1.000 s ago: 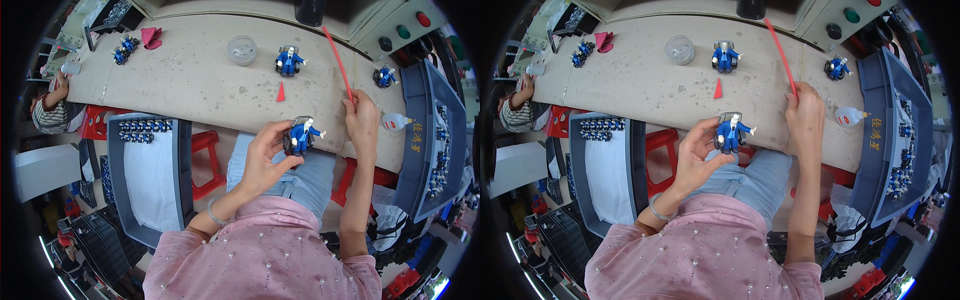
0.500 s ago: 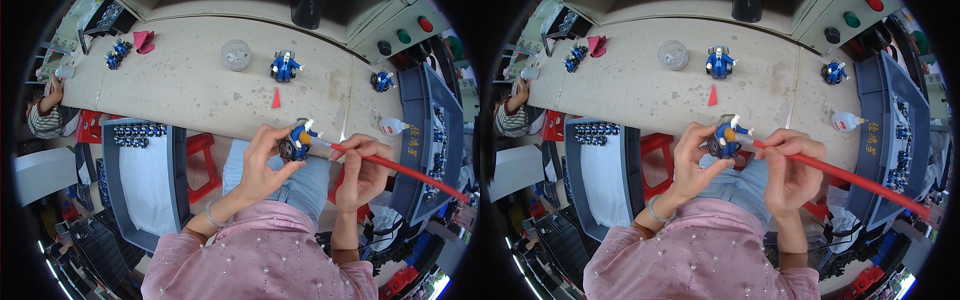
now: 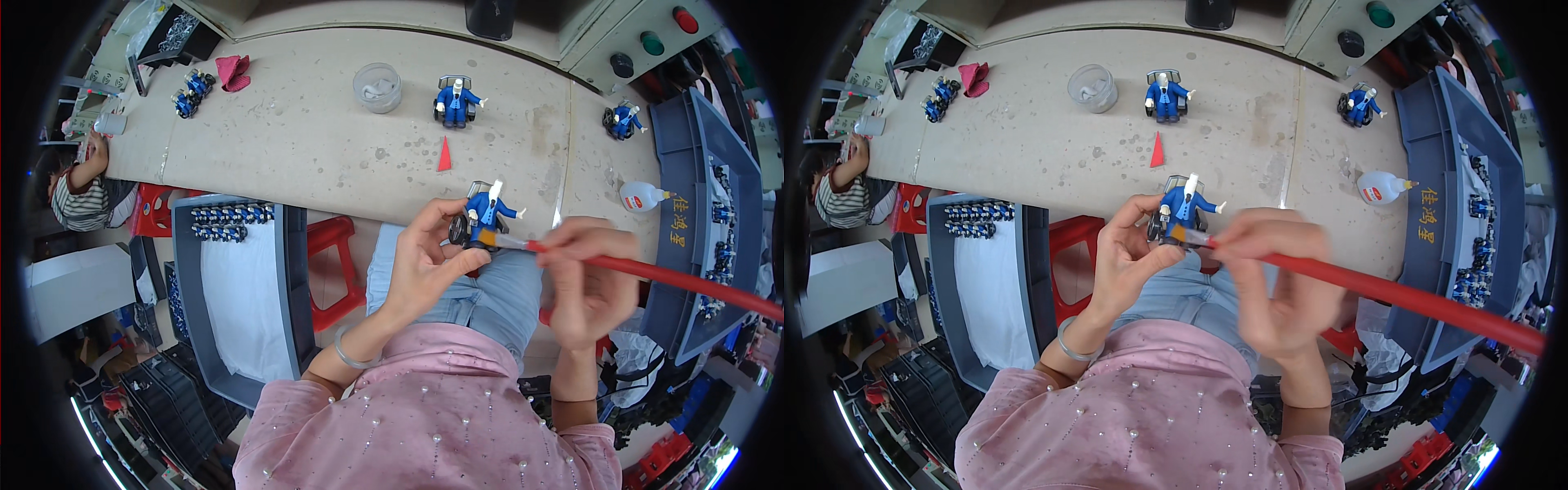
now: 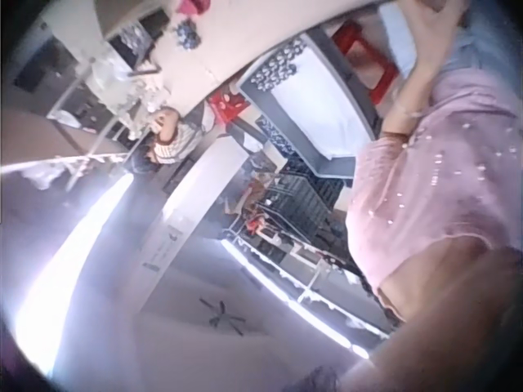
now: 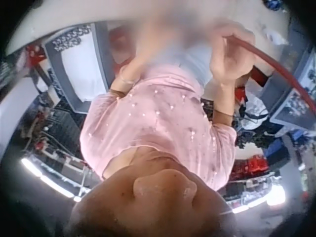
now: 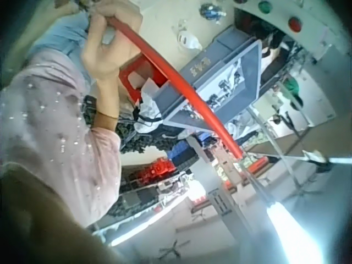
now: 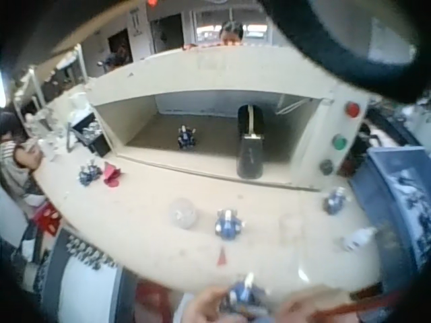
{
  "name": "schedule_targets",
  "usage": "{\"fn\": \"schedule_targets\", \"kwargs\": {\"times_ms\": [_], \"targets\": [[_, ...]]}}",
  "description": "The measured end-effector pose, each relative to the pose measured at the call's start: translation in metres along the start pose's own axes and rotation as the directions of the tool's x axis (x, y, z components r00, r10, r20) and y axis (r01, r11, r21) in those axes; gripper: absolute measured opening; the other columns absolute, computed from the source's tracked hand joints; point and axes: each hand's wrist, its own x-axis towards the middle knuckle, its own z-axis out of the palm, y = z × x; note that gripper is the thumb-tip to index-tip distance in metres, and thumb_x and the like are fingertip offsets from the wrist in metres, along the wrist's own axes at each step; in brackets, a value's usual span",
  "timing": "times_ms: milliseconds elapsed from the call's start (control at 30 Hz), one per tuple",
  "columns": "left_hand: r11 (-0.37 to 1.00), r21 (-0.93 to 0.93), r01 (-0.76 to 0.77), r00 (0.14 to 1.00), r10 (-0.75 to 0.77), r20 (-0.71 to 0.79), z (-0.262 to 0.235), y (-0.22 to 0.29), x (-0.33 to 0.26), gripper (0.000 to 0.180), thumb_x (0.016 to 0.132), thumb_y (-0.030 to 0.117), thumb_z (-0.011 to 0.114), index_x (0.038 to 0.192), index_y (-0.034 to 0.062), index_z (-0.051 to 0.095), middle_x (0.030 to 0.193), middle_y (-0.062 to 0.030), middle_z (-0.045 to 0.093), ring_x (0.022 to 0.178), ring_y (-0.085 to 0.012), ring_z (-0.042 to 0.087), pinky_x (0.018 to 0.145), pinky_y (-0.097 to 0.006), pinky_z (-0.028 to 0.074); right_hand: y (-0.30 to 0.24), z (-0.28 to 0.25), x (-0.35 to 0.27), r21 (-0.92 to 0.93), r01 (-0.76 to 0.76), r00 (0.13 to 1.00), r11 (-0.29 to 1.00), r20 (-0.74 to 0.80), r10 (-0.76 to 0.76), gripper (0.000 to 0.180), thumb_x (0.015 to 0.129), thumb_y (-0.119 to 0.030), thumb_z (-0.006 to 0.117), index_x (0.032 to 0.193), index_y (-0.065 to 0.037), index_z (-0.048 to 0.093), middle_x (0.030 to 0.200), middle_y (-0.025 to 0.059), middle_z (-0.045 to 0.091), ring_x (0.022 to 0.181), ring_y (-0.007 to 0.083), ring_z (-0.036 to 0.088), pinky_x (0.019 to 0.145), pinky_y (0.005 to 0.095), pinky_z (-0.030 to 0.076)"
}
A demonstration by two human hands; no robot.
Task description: The person assembles small robot figurines by applying glue from a bottle to plastic parts with a paintbrush.
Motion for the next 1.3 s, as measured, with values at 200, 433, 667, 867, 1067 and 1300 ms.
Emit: {"fn": "schedule_targets", "kwargs": {"times_ms": [200, 433, 667, 867, 1067, 1300], "targets": [[1.000, -0.019, -0.006, 1.000, 0.006, 0.015, 0.000, -0.001, -0.001, 0.051, 0.077, -0.006, 0.070, 0.122, -0.0061, 0.045, 0.113, -0.0122, 0.055, 0.105, -0.0149, 0.056, 0.086, -0.028, 0.053, 0.002, 0.001, 0.005, -0.034, 0.019, 0.998, 0.999, -0.062, -0.022, 0.018, 0.079, 0.011, 0.063, 0.092, 0.002, 0.054, 0.085, 0.0138, 0.061, 0.077, 0.0204, 0.061, 0.068, 0.0276, 0.049], [0.999, 0.038, 0.017, 1.000, -0.016, -0.016, 0.000, 0.001, -0.001, 0.053, 0.074, -0.004, 0.074, 0.120, -0.0054, 0.048, 0.111, -0.0081, 0.051, 0.104, -0.0139, 0.055, 0.084, -0.028, 0.055, 0.017, -0.011, 0.017, -0.249, 0.129, 0.983, 0.960, -0.095, -0.156, 0.013, 0.085, 0.003, 0.060, 0.097, 0.004, 0.061, 0.091, 0.0134, 0.063, 0.081, 0.0202, 0.061, 0.074, 0.0302, 0.049], [0.876, 0.439, -0.198, 0.965, 0.253, -0.068, 0.004, 0.001, -0.001, 0.055, 0.064, -0.001, 0.080, 0.115, -0.0004, 0.059, 0.100, -0.0063, 0.047, 0.091, -0.0138, 0.054, 0.077, -0.024, 0.057, 0.029, 0.001, -0.003, -0.073, -0.411, 0.905, 0.909, 0.090, 0.416, 0.022, 0.091, -0.011, 0.058, 0.108, 0.001, 0.061, 0.107, 0.0110, 0.063, 0.092, 0.0149, 0.059, 0.086, 0.0283, 0.046], [0.769, 0.584, -0.260, 0.940, 0.340, -0.029, 0.004, -0.001, -0.001, 0.059, 0.059, -0.002, 0.081, 0.114, 0.0029, 0.062, 0.101, -0.0085, 0.049, 0.089, -0.0183, 0.055, 0.068, -0.027, 0.054, 0.036, 0.010, -0.003, 0.199, -0.593, 0.805, 0.780, 0.185, 0.564, 0.027, 0.085, -0.005, 0.066, 0.109, 0.000, 0.054, 0.109, 0.0135, 0.063, 0.099, 0.0161, 0.060, 0.090, 0.0292, 0.047], [0.634, 0.708, -0.312, 0.919, 0.391, 0.055, 0.003, 0.001, -0.003, 0.058, 0.058, -0.003, 0.081, 0.113, 0.0019, 0.063, 0.105, -0.0075, 0.047, 0.093, -0.0149, 0.055, 0.075, -0.027, 0.055, 0.043, 0.010, -0.004, 0.237, -0.559, 0.827, 0.794, 0.220, 0.517, 0.028, 0.084, -0.005, 0.067, 0.108, 0.000, 0.054, 0.108, 0.0149, 0.063, 0.096, 0.0145, 0.061, 0.086, 0.0276, 0.049], [0.635, 0.669, -0.386, 0.894, 0.438, 0.100, 0.006, 0.002, -0.005, 0.065, 0.056, 0.002, 0.083, 0.117, 0.0052, 0.062, 0.107, -0.0102, 0.048, 0.091, -0.0209, 0.054, 0.071, -0.030, 0.049, 0.047, 0.008, -0.006, 0.262, -0.645, 0.762, 0.718, 0.286, 0.581, 0.026, 0.083, -0.003, 0.068, 0.104, 0.000, 0.053, 0.108, 0.0170, 0.063, 0.080, 0.0102, 0.061, 0.071, 0.0243, 0.052]]}}
